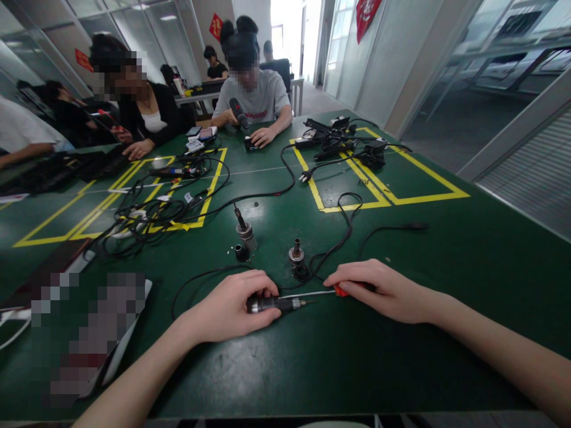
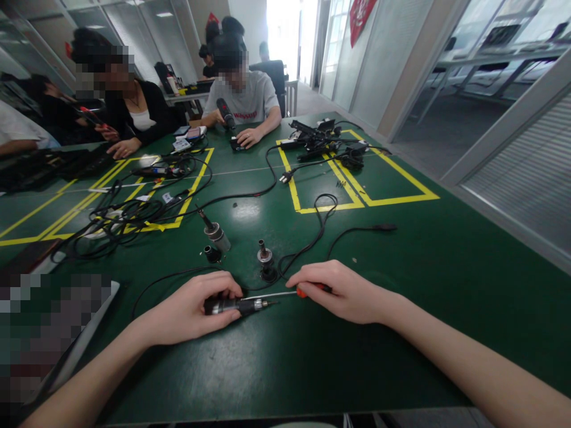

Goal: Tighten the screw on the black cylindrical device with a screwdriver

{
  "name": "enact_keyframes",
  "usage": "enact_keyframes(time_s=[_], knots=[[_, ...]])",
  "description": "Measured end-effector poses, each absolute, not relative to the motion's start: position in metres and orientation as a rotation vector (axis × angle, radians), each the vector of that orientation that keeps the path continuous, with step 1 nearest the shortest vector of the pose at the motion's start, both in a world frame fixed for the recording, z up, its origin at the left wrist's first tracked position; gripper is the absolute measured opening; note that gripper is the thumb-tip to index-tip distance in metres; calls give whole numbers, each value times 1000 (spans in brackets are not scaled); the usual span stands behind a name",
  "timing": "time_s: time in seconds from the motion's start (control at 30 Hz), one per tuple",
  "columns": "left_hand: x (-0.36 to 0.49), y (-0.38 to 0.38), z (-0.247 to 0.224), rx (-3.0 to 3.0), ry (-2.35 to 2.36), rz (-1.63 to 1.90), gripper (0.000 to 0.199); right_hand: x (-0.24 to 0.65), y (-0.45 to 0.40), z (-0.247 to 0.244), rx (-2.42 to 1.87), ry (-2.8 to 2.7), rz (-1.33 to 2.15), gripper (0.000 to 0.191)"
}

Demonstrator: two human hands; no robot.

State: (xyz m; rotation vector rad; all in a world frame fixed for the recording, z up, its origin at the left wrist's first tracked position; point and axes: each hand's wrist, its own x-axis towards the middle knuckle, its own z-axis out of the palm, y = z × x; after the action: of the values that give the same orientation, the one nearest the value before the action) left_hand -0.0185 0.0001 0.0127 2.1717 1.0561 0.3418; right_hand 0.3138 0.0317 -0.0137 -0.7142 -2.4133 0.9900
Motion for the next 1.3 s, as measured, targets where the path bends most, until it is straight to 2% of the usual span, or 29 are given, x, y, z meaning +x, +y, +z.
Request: enact_keyframes(time_s=[0.23,0.47,0.73,0.83,1.1,1.3], knots=[[-19,0,12,2177,1062,338,10,317,33,-11,-706,-2329,988,18],[-19,0,12,2178,1051,347,8,322,36,-14,-760,-2373,943,23],[-20,1,10,2176,1050,347,11,317,36,-16,-648,-2464,782,13],[-20,0,8,2184,1057,349,17,317,34,-15,-642,-2468,807,14],[-20,0,7,2189,1050,345,16,315,29,-12,-691,-2503,798,16],[-20,0,7,2176,1048,354,14,313,26,-11,-812,-2511,801,25]])
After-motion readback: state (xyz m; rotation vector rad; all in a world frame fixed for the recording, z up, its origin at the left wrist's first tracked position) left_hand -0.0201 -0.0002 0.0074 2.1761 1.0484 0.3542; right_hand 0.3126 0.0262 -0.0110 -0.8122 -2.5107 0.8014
